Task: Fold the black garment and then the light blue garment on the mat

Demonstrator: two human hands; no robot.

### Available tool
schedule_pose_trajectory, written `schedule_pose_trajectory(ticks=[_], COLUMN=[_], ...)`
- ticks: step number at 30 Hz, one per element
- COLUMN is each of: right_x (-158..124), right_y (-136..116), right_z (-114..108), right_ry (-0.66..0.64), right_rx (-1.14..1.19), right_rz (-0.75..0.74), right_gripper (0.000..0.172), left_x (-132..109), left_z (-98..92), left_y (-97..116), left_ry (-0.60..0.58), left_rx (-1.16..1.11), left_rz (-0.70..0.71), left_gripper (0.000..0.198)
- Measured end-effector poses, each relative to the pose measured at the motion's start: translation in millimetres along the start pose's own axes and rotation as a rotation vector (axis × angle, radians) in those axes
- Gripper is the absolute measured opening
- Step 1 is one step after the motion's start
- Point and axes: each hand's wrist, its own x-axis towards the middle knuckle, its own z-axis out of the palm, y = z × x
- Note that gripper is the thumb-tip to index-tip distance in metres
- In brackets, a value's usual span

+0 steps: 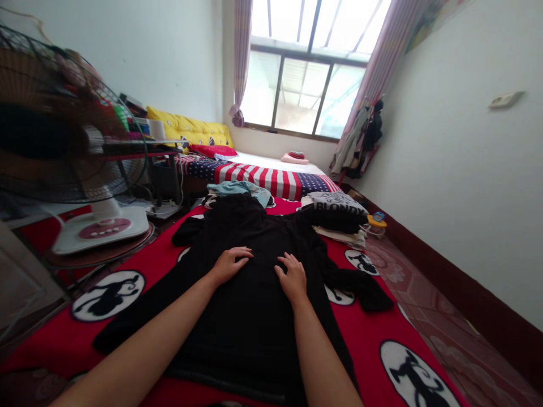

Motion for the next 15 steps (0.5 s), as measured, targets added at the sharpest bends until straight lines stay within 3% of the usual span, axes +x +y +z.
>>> schedule_pose_trajectory(ticks=[15], right_x=[-0.4], right_y=[-1.4], right_z=[-1.1], right_ry=[-0.001], right_rx=[0.0], right_rz=[0.003], right_gripper=[0.032], left_x=[0.0], left_z=[0.4], left_y=[-1.7], left_ry=[0.008], left_rx=[-0.003], left_rz=[0.003], left_gripper=[0.02])
